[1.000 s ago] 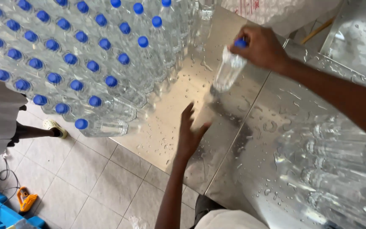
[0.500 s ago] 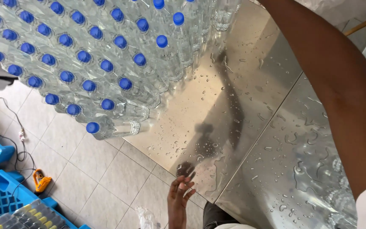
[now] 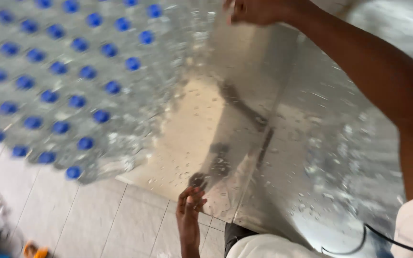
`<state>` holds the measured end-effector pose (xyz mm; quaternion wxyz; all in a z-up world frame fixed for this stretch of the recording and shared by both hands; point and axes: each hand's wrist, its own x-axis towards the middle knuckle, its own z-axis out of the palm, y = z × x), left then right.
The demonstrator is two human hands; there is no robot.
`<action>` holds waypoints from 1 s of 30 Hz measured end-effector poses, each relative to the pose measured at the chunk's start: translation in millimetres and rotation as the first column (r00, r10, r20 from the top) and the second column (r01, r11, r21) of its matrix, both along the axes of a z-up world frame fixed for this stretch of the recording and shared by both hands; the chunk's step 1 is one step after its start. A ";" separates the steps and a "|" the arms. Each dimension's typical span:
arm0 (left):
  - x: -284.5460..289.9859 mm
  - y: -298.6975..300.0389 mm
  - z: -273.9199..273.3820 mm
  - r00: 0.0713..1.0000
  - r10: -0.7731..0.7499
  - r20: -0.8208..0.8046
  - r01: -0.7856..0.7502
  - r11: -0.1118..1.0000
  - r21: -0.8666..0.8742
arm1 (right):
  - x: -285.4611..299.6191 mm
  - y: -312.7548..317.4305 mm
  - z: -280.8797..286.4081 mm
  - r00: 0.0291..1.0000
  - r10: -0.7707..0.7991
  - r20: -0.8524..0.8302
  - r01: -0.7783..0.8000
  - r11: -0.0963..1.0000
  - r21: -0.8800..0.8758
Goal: Manually screwing plastic caps onto water bottles at a production workstation.
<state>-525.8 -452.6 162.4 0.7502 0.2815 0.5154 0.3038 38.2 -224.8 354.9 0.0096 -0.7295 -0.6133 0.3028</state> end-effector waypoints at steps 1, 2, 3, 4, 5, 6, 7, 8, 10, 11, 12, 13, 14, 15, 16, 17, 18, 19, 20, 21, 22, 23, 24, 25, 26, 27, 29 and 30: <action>-1.8 -0.5 -1.6 1.000 0.010 0.013 -0.010 1.000 0.005 | -16.6 -47.7 14.2 0.999 -0.043 0.020 0.043 0.998 -0.043; -0.9 3.6 -3.7 0.998 -0.052 0.030 0.052 0.999 -0.016 | -13.6 -87.1 29.3 0.994 -0.104 0.038 0.106 0.992 -0.063; 0.6 9.1 -6.1 0.996 -0.083 0.022 0.084 0.996 -0.031 | -12.7 -130.3 44.1 0.984 -0.102 0.145 0.137 0.958 -0.251; 3.8 15.0 -8.6 0.993 -0.115 0.014 0.115 0.992 -0.046 | -14.9 -171.9 59.9 0.968 -0.084 0.236 0.182 0.883 -0.432; 13.0 21.5 -9.9 0.987 -0.160 0.032 0.161 0.986 -0.049 | 0.6 -213.8 60.1 0.959 -0.126 0.253 0.229 0.871 -0.434; 21.8 28.1 -10.6 0.979 -0.199 0.044 0.201 0.979 -0.036 | 12.3 -256.4 61.6 0.926 -0.192 0.325 0.334 0.819 -0.467; 25.9 29.9 -10.0 0.974 -0.222 0.049 0.223 0.975 -0.021 | 19.6 -295.5 60.8 0.890 -0.237 0.390 0.419 0.763 -0.491; 37.5 29.8 -5.8 0.966 -0.250 0.060 0.251 0.968 -0.022 | 32.3 -337.3 52.0 0.878 -0.262 0.400 0.446 0.749 -0.490; 54.9 38.0 5.6 0.944 -0.325 0.058 0.326 0.945 0.000 | 51.0 -413.8 28.0 0.709 -0.141 0.691 0.518 0.769 -0.374; 67.6 38.5 14.1 0.941 -0.333 0.059 0.333 0.943 0.006 | 51.7 -434.7 17.6 0.706 -0.150 0.693 0.525 0.767 -0.369; 79.5 39.0 22.7 0.924 -0.378 0.063 0.376 0.926 0.040 | 51.5 -455.3 7.2 0.714 -0.304 0.631 0.588 0.749 -0.304; 90.6 39.9 31.4 0.905 -0.420 0.063 0.415 0.907 0.075 | 51.3 -473.7 -4.0 0.704 -0.449 0.550 0.650 0.720 -0.244; 103.2 35.8 37.9 0.903 -0.424 0.063 0.419 0.904 0.082 | 44.4 -477.7 -11.9 0.701 -0.456 0.549 0.654 0.719 -0.237; 117.3 36.8 45.1 0.869 -0.493 0.048 0.485 0.867 0.111 | 37.9 -479.2 -21.5 0.664 -0.579 0.473 0.696 0.709 -0.111; 131.4 37.2 52.8 0.830 -0.557 0.029 0.549 0.824 0.139 | 31.6 -480.5 -30.9 0.622 -0.685 0.379 0.737 0.676 0.013; 144.3 32.8 64.0 0.828 -0.561 0.023 0.551 0.820 0.153 | 29.3 -479.6 -39.0 0.618 -0.693 0.370 0.739 0.673 0.025; 156.8 28.4 74.9 0.794 -0.608 0.019 0.595 0.783 0.182 | 26.8 -477.9 -47.3 0.630 -0.663 0.405 0.679 0.723 0.127; 163.5 20.0 85.1 0.760 -0.650 0.011 0.636 0.746 0.196 | 20.0 -477.9 -58.3 0.640 -0.628 0.443 0.607 0.767 0.210; 169.6 8.8 68.3 0.759 -0.651 0.001 0.638 0.745 0.195 | 10.0 -476.5 -67.0 0.643 -0.631 0.434 0.609 0.765 0.210; 178.2 1.4 52.1 0.690 -0.723 0.030 0.687 0.667 0.287 | 3.3 -470.1 -74.4 0.665 -0.620 0.417 0.574 0.781 0.245; 186.2 -4.3 36.0 0.610 -0.791 0.048 0.722 0.580 0.377 | -4.0 -462.5 -81.3 0.686 -0.607 0.401 0.539 0.794 0.281; 192.7 -10.7 54.2 0.625 -0.780 0.040 0.708 0.587 0.393 | -23.7 -458.6 -77.8 0.694 -0.601 0.397 0.522 0.799 0.298; 199.2 -16.3 71.6 0.551 -0.821 -0.147 0.766 0.429 0.478 | -43.6 -454.5 -75.3 0.716 -0.549 0.432 0.418 0.832 0.364; 198.9 -27.8 88.4 0.467 -0.818 -0.337 0.821 0.259 0.509 | -69.7 -456.4 -75.6 0.736 -0.493 0.465 0.314 0.856 0.411; 208.0 -27.9 92.3 0.480 -0.807 -0.344 0.819 0.272 0.505 | -82.4 -456.1 -61.0 0.748 -0.481 0.457 0.300 0.859 0.414; 213.0 -27.3 95.4 0.423 -0.790 -0.444 0.811 0.112 0.574 | -99.5 -457.6 -49.6 0.778 -0.472 0.414 0.272 0.848 0.455; 222.6 -22.2 97.0 0.379 -0.744 -0.550 0.791 -0.047 0.609 | -132.9 -459.1 -20.3 0.817 -0.448 0.362 0.236 0.834 0.499; 226.0 -17.7 96.5 0.321 -0.776 -0.542 0.771 -0.119 0.626 | -150.3 -459.4 -2.0 0.853 -0.475 0.219 0.337 0.819 0.465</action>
